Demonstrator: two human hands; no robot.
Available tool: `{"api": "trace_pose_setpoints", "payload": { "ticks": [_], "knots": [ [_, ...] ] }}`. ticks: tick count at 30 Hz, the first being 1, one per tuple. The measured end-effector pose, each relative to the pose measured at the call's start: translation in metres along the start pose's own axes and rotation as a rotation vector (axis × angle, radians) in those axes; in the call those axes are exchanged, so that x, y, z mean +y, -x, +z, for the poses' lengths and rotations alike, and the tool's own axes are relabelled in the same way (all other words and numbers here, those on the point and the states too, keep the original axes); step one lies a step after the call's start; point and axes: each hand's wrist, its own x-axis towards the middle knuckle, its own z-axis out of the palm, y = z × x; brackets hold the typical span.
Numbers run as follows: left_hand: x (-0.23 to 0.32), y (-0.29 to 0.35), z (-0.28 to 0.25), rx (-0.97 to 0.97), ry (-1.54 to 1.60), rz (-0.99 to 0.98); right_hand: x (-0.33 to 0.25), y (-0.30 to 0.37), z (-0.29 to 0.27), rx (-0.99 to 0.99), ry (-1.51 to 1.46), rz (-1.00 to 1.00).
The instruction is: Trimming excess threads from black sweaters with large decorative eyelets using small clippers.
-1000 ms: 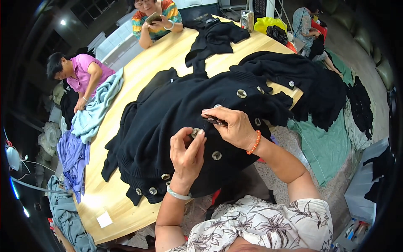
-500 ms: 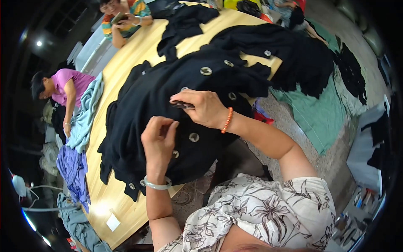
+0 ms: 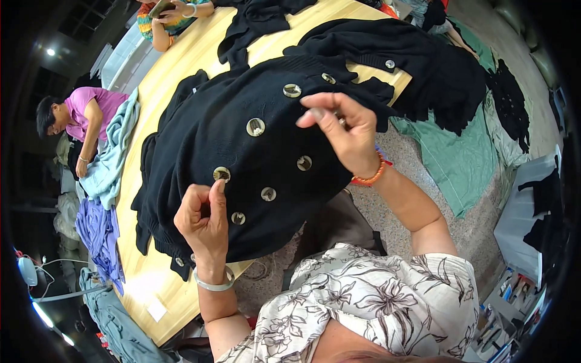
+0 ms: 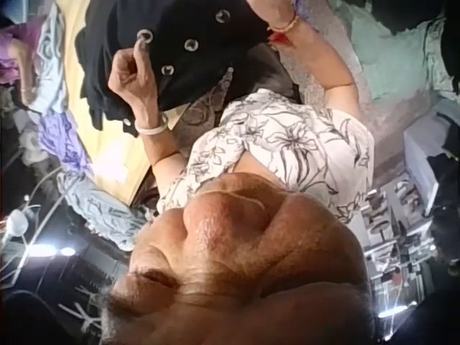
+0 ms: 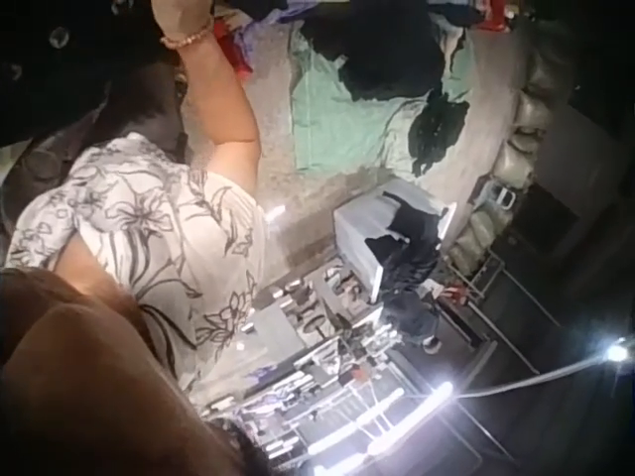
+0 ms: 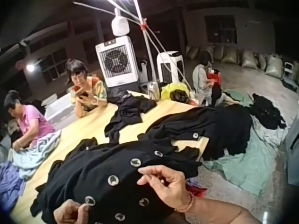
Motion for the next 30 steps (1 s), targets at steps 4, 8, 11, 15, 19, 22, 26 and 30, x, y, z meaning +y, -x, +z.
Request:
{"api": "trace_pose_setpoints", "payload": {
  "ticks": [4,8,11,15,19,22,26,30],
  "knots": [
    [0.025,-0.029,0.027,-0.083,-0.097,0.162,0.0,-0.002,-0.019,-0.031,-0.025,0.152],
    [0.021,-0.052,0.06,-0.137,-0.38,0.238,0.008,0.007,-0.021,-0.126,0.019,0.122],
    [0.016,-0.056,0.071,-0.151,-0.46,0.233,0.01,0.01,-0.026,-0.153,0.054,0.107],
    [0.011,-0.056,0.073,-0.166,-0.337,0.204,0.014,0.01,-0.031,-0.159,0.063,0.123],
    [0.008,-0.053,0.071,-0.171,-0.227,0.197,0.021,0.011,-0.033,-0.163,0.055,0.15],
    [0.007,-0.051,0.07,-0.159,-0.203,0.21,0.021,0.01,-0.033,-0.154,0.068,0.164],
    [0.008,-0.051,0.071,-0.154,-0.221,0.221,0.019,0.004,-0.035,-0.123,0.081,0.146],
    [0.008,-0.051,0.072,-0.142,-0.255,0.233,0.01,-0.011,-0.04,-0.11,0.22,0.078]
  ]
}}
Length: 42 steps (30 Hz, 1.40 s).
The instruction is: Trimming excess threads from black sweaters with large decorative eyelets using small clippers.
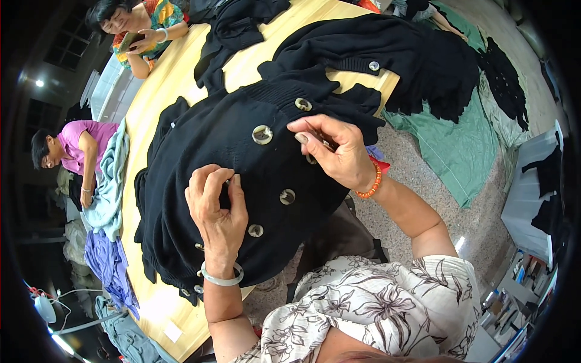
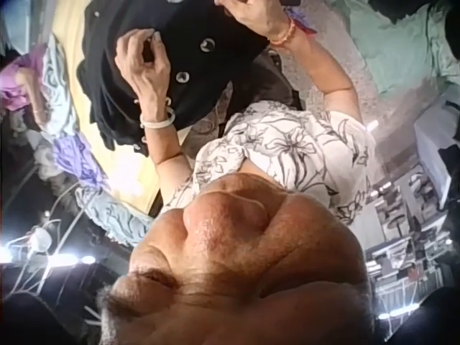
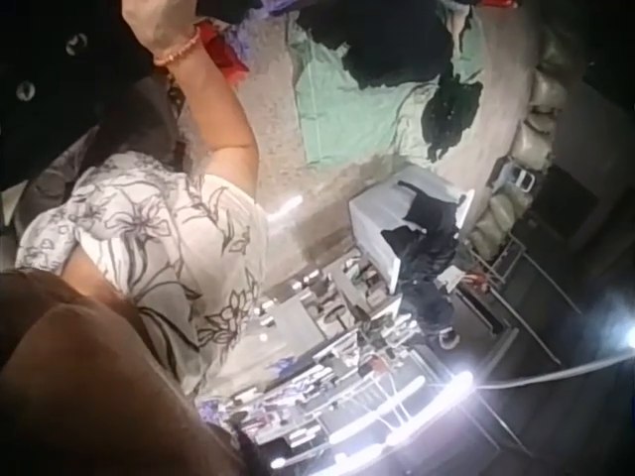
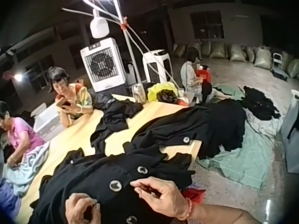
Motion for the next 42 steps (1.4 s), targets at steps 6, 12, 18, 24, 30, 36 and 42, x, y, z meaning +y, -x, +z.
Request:
{"api": "trace_pose_setpoints", "payload": {
  "ticks": [6,12,18,24,30,36,42],
  "knots": [
    [0.004,0.001,0.002,0.027,-0.079,0.055,-0.012,-0.037,0.0,-0.125,0.421,-0.179],
    [0.007,0.001,0.003,0.0,-0.106,0.06,0.01,-0.048,0.007,-0.213,0.319,-0.084],
    [0.028,-0.018,0.006,0.017,-0.098,0.121,0.002,-0.036,0.007,-0.141,0.411,-0.149],
    [0.032,-0.049,0.033,-0.17,0.128,0.15,0.006,-0.032,0.001,-0.093,0.164,-0.119],
    [0.035,-0.036,0.041,-0.066,0.109,0.15,-0.004,-0.032,-0.012,-0.233,0.118,0.066],
    [0.047,-0.036,0.037,-0.009,0.084,0.059,-0.011,-0.041,-0.011,-0.242,0.131,0.017],
    [0.042,-0.031,0.027,0.017,0.2,0.006,-0.011,-0.041,-0.008,-0.191,0.06,-0.023]
  ]
}}
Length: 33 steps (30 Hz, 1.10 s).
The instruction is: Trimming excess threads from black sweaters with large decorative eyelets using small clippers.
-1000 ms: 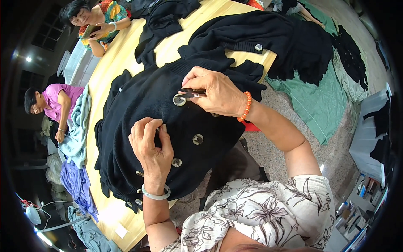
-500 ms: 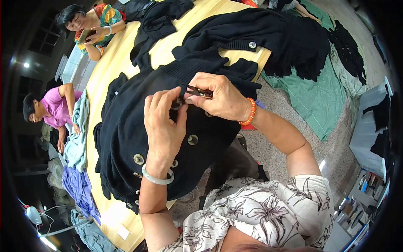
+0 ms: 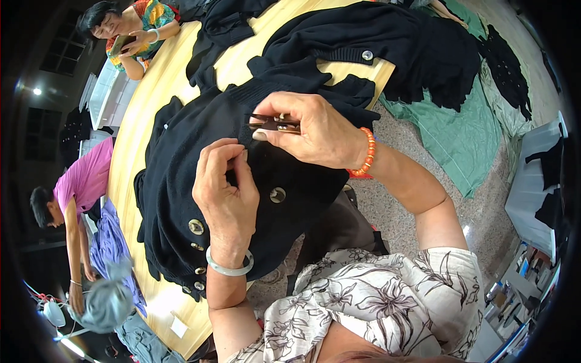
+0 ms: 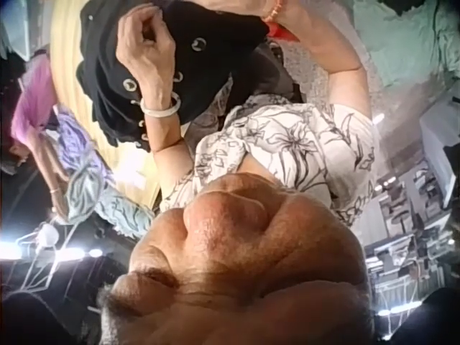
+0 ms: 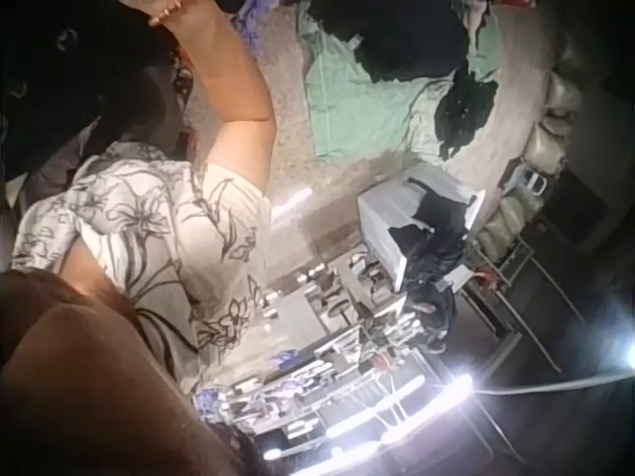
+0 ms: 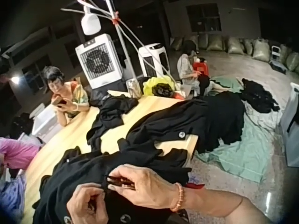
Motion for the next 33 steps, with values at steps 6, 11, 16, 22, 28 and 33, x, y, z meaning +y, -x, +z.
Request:
{"api": "trace_pose_setpoints", "payload": {
  "ticks": [6,11,16,22,28,33],
  "knots": [
    [-0.013,0.015,-0.011,0.041,-0.016,-0.056,-0.02,0.019,-0.004,-0.092,0.138,0.096],
    [-0.015,0.02,-0.007,0.084,-0.08,0.04,-0.033,0.02,0.009,-0.086,0.244,-0.026],
    [-0.02,0.029,-0.002,0.118,-0.055,-0.004,-0.036,0.021,0.021,-0.202,0.459,0.039],
    [-0.023,0.032,-0.002,0.143,0.038,-0.071,-0.033,0.022,0.02,-0.236,0.437,0.059],
    [-0.025,0.034,-0.003,0.142,0.119,-0.107,-0.037,0.023,0.015,-0.302,0.447,0.047],
    [-0.025,0.035,-0.006,0.133,0.256,-0.208,-0.04,0.02,0.02,-0.322,0.541,0.0]
  ]
}}
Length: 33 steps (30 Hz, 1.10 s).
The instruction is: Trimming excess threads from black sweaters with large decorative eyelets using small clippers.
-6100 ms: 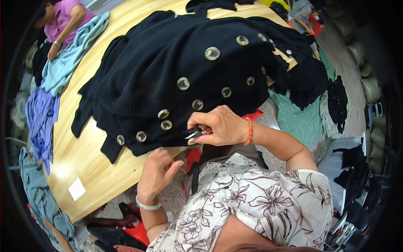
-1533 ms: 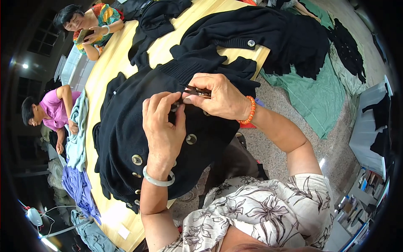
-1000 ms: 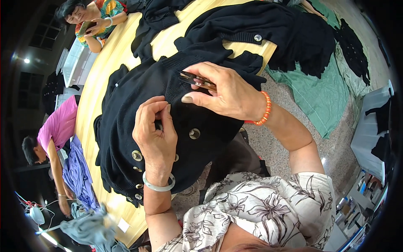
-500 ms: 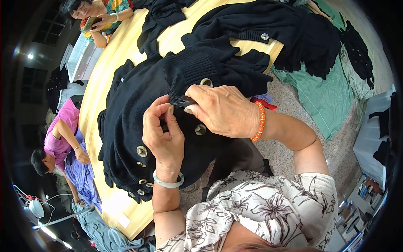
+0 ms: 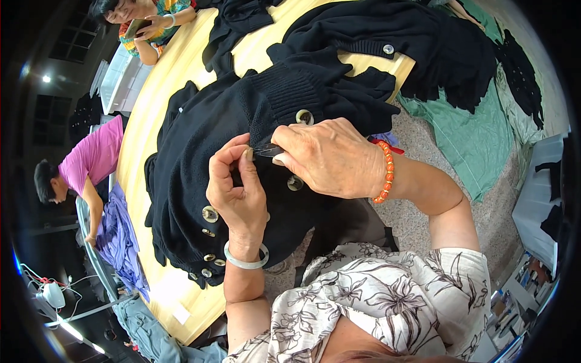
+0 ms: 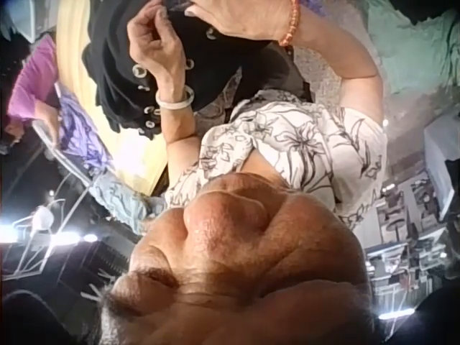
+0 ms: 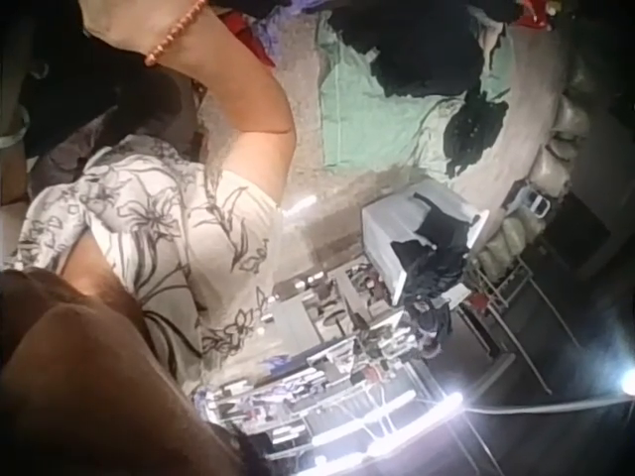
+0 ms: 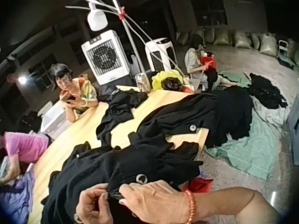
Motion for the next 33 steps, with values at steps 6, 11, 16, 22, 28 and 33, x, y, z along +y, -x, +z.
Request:
{"api": "trace_pose_setpoints", "payload": {
  "ticks": [6,11,16,22,28,33],
  "knots": [
    [0.001,0.0,0.0,-0.027,0.054,-0.022,-0.002,-0.003,0.002,0.006,0.032,0.012],
    [0.006,0.002,0.001,-0.045,0.037,-0.025,-0.001,-0.003,0.007,0.012,0.021,0.011],
    [0.013,0.005,0.005,-0.079,0.063,-0.002,0.004,0.002,0.011,0.035,0.004,0.032],
    [0.043,0.026,-0.011,-0.275,-0.135,0.241,0.037,0.036,-0.007,0.338,-0.437,0.259],
    [0.055,0.027,0.014,-0.672,-0.062,0.355,0.087,0.029,-0.004,0.407,-0.339,0.14],
    [0.033,-0.006,0.049,-0.27,-0.331,0.372,0.092,0.015,0.017,0.35,-0.301,0.127]
  ]
}}
